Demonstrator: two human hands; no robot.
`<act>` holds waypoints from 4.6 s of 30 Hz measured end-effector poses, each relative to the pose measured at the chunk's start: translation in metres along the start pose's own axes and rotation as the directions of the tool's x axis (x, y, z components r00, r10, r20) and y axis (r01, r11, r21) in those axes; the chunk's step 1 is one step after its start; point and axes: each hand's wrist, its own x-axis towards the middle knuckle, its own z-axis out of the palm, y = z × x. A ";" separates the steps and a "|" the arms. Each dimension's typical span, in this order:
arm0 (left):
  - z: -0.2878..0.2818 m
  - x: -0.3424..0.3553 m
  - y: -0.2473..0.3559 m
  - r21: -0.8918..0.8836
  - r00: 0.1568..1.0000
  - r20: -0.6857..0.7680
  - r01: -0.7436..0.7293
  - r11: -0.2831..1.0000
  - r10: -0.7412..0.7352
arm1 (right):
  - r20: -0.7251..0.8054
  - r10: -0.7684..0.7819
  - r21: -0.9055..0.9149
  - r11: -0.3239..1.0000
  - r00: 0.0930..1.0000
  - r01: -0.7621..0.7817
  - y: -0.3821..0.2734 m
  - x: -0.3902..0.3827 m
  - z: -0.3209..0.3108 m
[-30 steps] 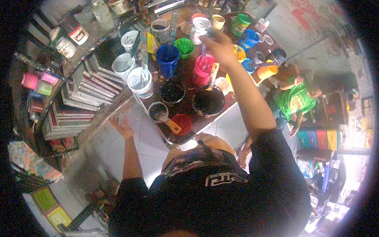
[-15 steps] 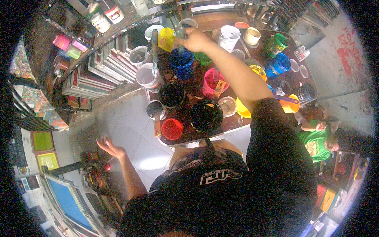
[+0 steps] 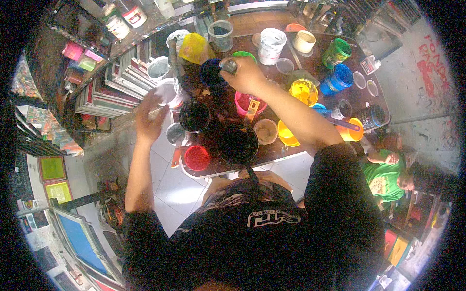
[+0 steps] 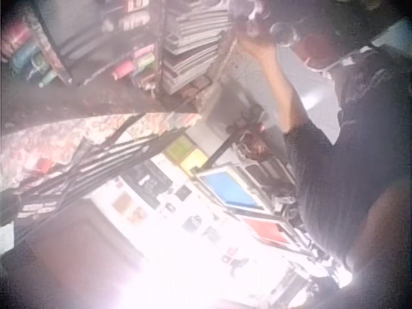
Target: The person mixes white and blue ink in separate containers using a spatula, then applies blue ink onto a screen printing frame using the spatula to spread it evenly across the mesh. The person also wipes the spatula with a cloth and handles various ink containers.
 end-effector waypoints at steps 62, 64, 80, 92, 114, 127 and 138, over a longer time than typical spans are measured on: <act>0.070 0.112 0.072 -0.153 0.868 -0.158 -0.492 0.857 0.470 | -0.247 -0.247 0.103 0.955 0.937 0.279 -0.162 -0.022 -0.188; 0.050 0.099 0.074 -0.185 0.860 -0.211 -0.501 0.845 0.464 | -0.257 -0.211 0.165 0.952 0.943 0.258 -0.177 -0.027 -0.185; -0.091 -0.080 0.052 0.530 0.757 -0.500 -0.116 0.840 0.421 | -0.069 -0.142 0.946 0.305 0.988 0.109 -0.210 -0.036 -0.037; -0.155 -0.234 0.018 0.320 0.551 -0.811 0.138 0.937 0.196 | 0.153 -0.261 0.961 0.265 0.953 -0.082 -0.231 -0.025 0.047; -0.260 -0.345 -0.026 0.519 0.553 -0.762 0.210 0.828 0.337 | 0.097 0.103 0.804 0.579 0.990 -0.139 -0.319 -0.068 0.093; -0.260 -0.336 -0.028 0.363 0.534 -0.813 0.154 0.919 0.232 | 0.190 -0.743 0.592 0.608 0.641 0.529 -0.377 -0.117 0.103; -0.265 -0.361 -0.028 0.457 0.476 -0.773 -0.039 0.889 0.418 | 0.163 -0.755 0.686 0.549 0.636 0.477 -0.408 -0.133 0.114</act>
